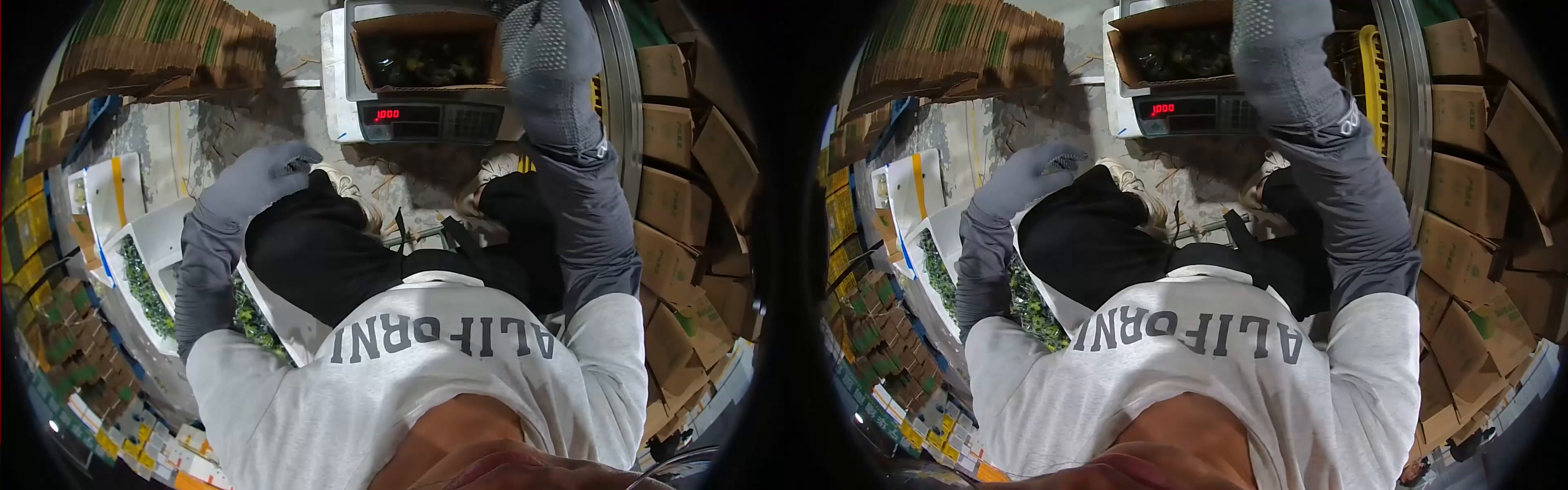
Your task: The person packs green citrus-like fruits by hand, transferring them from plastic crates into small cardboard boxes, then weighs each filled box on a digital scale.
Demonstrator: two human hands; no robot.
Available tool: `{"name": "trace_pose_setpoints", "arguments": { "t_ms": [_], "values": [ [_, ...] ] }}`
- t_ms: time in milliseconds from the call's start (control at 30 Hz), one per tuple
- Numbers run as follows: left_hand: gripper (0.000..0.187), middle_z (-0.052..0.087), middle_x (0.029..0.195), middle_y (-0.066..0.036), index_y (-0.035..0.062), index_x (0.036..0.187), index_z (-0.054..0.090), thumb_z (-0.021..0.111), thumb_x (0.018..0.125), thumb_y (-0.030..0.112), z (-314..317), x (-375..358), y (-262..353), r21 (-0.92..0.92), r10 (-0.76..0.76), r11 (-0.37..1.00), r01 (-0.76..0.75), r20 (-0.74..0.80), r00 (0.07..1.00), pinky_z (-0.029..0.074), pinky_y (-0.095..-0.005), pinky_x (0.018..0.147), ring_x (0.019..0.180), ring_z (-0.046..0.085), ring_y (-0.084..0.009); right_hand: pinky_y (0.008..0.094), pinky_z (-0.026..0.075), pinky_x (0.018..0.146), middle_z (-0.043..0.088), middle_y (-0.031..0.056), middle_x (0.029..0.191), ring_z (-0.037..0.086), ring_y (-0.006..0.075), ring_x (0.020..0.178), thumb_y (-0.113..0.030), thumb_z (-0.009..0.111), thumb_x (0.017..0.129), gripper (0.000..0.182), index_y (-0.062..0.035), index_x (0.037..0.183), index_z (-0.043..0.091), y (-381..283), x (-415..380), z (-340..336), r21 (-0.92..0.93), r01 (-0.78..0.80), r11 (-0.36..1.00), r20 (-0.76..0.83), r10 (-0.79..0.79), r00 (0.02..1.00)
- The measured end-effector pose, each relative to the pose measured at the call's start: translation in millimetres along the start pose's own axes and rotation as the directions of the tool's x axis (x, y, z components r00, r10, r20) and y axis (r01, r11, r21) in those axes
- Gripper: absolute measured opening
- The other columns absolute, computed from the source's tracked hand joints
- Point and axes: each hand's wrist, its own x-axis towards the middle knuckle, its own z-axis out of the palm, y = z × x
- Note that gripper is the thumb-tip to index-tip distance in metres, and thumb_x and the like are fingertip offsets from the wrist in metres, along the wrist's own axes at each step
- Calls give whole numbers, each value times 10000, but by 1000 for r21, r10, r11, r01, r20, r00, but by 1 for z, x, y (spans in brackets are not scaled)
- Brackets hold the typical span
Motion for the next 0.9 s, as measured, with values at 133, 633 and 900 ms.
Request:
{"name": "trace_pose_setpoints", "arguments": {
  "t_ms": [133,633,900],
  "values": [
    [445,542,1242,-112,81,1268,516,622,874,260,4,21,-60,394,254,914,-92,-383,888,405,-298,937,1106,515,-188,341,461,899,619,102,1074,591,186,983,-317,481,970,369,-32,1195,548,-5,5,-27,-465,58,884,109,-8,994],
    [745,527,1202,-124,8,1393,251,702,829,193,19,223,-26,-936,11,323,-140,-145,989,461,-339,921,1070,546,-192,338,411,957,582,177,1204,537,273,1153,-473,724,734,736,-22,1270,499,116,54,-169,-985,-112,134,1,645,764],
    [477,618,1099,-51,57,1189,596,673,814,343,40,218,-16,-890,-108,416,-186,-251,962,430,-333,926,1069,555,-207,293,485,842,618,66,1140,596,118,986,-274,684,850,492,-18,1237,520,150,40,-228,-381,-551,742,20,603,798]
  ]
}}
